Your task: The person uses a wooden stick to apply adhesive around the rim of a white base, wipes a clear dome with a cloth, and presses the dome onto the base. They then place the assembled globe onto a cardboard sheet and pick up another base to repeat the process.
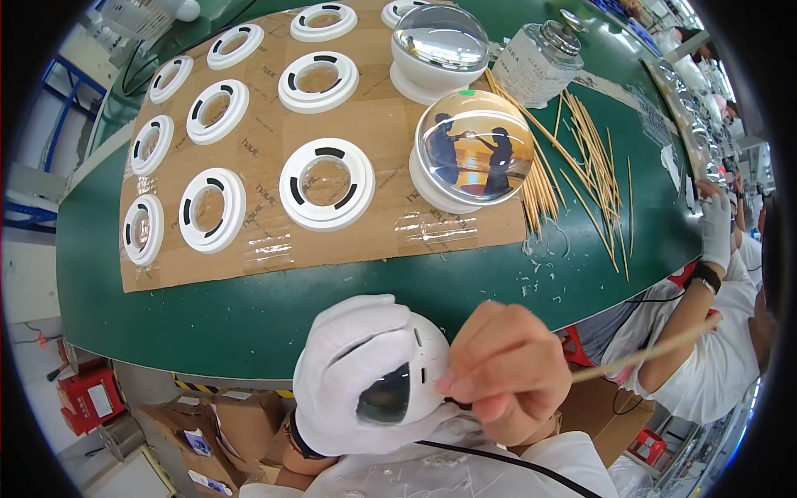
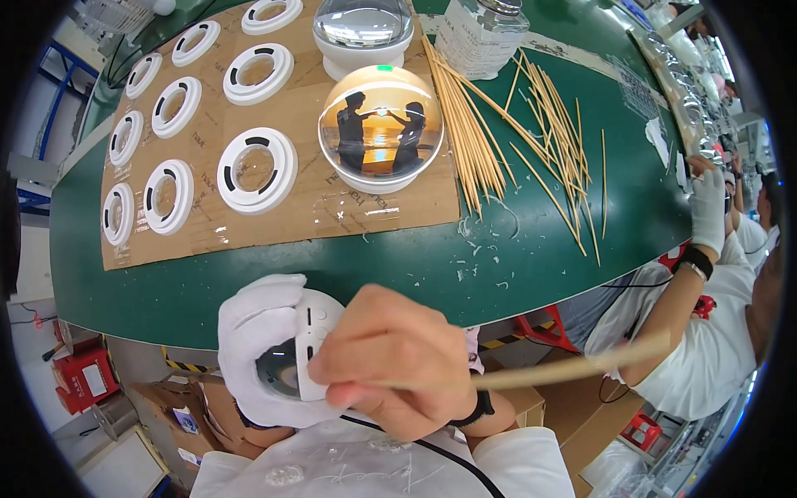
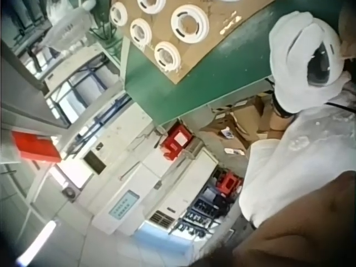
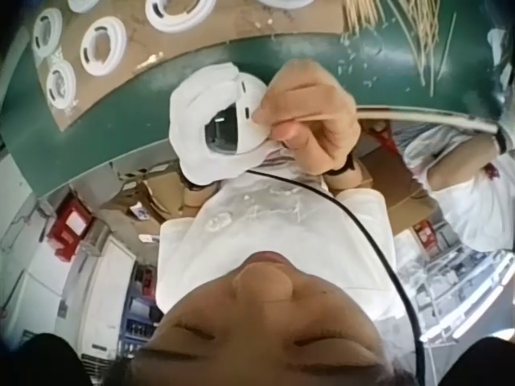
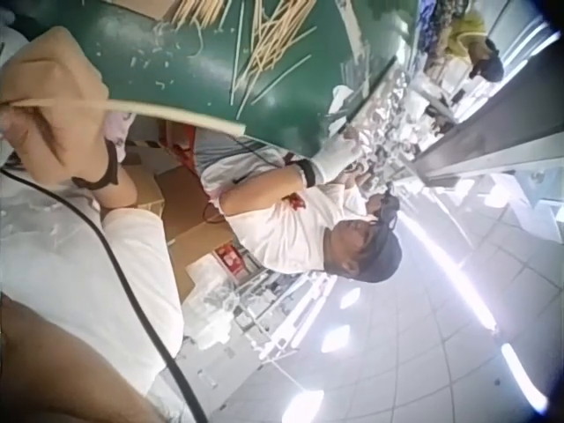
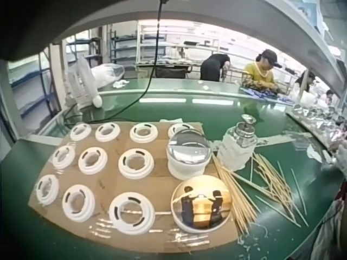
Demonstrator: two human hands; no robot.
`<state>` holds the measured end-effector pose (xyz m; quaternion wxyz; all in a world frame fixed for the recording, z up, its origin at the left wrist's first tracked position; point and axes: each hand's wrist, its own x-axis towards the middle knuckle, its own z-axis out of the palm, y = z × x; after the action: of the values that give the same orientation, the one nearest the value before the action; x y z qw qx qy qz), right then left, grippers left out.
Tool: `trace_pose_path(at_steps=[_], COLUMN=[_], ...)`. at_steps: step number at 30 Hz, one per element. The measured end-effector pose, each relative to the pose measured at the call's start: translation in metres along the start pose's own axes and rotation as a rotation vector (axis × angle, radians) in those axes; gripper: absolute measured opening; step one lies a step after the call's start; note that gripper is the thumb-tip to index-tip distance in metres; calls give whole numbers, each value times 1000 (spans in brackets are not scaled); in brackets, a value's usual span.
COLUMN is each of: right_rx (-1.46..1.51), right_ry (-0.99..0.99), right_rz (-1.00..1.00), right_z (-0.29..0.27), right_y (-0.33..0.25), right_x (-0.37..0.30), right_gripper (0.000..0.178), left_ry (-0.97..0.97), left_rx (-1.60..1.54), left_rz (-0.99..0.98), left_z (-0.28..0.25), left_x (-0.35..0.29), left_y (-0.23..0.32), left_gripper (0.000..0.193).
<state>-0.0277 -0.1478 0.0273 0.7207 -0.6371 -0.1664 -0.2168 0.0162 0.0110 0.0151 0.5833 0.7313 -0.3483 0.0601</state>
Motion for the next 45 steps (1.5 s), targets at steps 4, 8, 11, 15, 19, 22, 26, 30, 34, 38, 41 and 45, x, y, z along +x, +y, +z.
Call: trace_pose_path(at_steps=[4, 8, 11, 15, 19, 22, 26, 30, 34, 38, 41, 45], right_rx=[21, 314, 318, 103, 131, 191, 349, 279, 283, 246, 160, -10], right_ry=[72, 270, 171, -111, 156, 264, 159, 69, 62, 110, 136, 278], right_rz=[54, 169, 8, -46, 128, 49, 159, 186, 197, 180, 197, 313], right_z=[5, 16, 10, 2, 25, 22, 21, 17, 15, 19, 23, 27], right_y=[-1, -4, 3, 0, -4, 0, 0, 0, -1, -3, -2, -7], right_x=[4, 4, 5, 17, 27, 29, 31, 33, 36, 36, 32, 32], right_gripper=[17, 17, 21, 21, 25, 29, 35, 49, 50, 46, 43, 40], left_ry=[15, 22, 34, -34, -21, -3, -53, 8, 27, 0, -12, -41], left_rx=[-19, -59, -77, -91, -177, -233, -191, -215, -213, -204, -190, -182], left_rz=[42, 92, 116, 27, 19, 26, 8, 28, 18, 24, 36, 64], left_z=[0, 4, 9, 3, 2, 5, 0, 5, 6, 7, 3, 3], left_x=[6, 6, 7, 9, 18, 20, 20, 16, 18, 20, 19, 21], left_y=[-1, -6, -8, -2, -1, -2, -2, -6, -3, -1, -3, -6], left_gripper=[64, 55, 52, 50, 48, 47, 48, 49, 49, 46, 44, 43])
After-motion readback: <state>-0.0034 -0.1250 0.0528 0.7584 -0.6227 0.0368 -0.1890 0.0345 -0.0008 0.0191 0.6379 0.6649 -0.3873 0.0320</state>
